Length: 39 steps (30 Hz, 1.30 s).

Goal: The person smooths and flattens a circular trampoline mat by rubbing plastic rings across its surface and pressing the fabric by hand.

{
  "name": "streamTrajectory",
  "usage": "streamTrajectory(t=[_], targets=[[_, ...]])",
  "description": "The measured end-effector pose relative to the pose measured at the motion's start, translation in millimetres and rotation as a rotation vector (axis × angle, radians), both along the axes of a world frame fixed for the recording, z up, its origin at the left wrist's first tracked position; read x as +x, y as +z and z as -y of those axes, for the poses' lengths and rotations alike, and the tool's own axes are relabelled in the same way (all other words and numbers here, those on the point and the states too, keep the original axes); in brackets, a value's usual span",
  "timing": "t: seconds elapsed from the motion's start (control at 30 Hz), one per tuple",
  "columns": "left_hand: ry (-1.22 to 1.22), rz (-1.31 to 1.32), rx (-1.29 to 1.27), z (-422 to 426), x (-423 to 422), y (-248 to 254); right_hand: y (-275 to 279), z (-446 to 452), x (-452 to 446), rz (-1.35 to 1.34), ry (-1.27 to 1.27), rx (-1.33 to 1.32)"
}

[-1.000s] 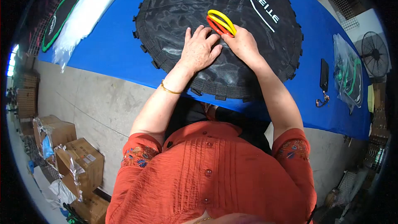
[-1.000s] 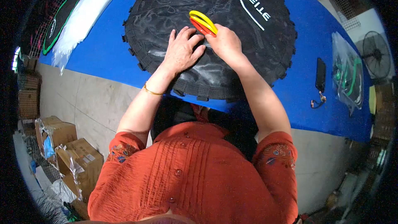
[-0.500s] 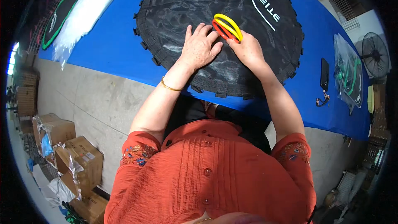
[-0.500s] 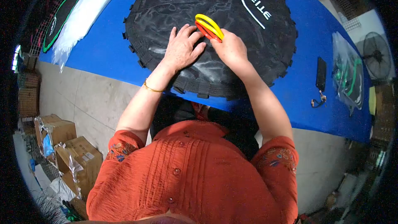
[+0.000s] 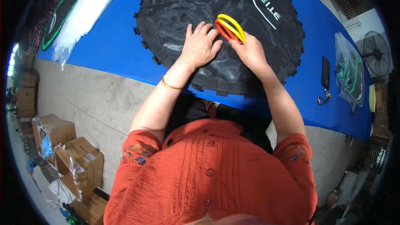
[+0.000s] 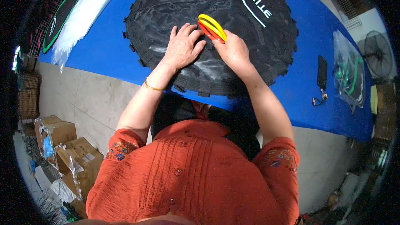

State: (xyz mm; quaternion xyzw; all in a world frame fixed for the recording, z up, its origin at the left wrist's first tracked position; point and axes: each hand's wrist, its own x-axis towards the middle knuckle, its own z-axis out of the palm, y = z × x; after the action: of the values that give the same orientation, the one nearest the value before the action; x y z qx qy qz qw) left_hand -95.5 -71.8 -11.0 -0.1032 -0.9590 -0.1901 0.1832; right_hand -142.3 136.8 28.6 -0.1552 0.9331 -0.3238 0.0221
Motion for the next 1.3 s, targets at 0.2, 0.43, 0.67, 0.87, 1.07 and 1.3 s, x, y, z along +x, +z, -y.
streamTrajectory(t=[0.2, 0.43, 0.67, 0.87, 1.07, 1.3], targets=[[0.004, -0.017, 0.016, 2.7, -1.8, -7.1, 3.2, -11.6, 16.1, -0.025, 0.028, -0.050], [0.004, -0.020, 0.049, 5.9, -4.0, -10.3, 6.2, -13.4, 19.6, -0.027, 0.007, -0.017], [0.002, -0.032, 0.061, 3.4, -4.2, -12.4, 8.7, -15.5, 23.0, -0.004, -0.054, -0.042], [0.000, -0.050, 0.103, 7.2, -8.2, -16.8, 7.7, -15.7, 36.9, 0.006, 0.003, -0.024], [0.027, -0.047, 0.340, 9.6, -7.2, -5.2, 4.3, 2.9, 43.8, -0.007, 0.047, -0.047], [0.070, -0.104, 0.360, 10.1, -12.0, -13.0, 5.4, 14.0, 42.0, -0.086, 0.040, 0.082]])
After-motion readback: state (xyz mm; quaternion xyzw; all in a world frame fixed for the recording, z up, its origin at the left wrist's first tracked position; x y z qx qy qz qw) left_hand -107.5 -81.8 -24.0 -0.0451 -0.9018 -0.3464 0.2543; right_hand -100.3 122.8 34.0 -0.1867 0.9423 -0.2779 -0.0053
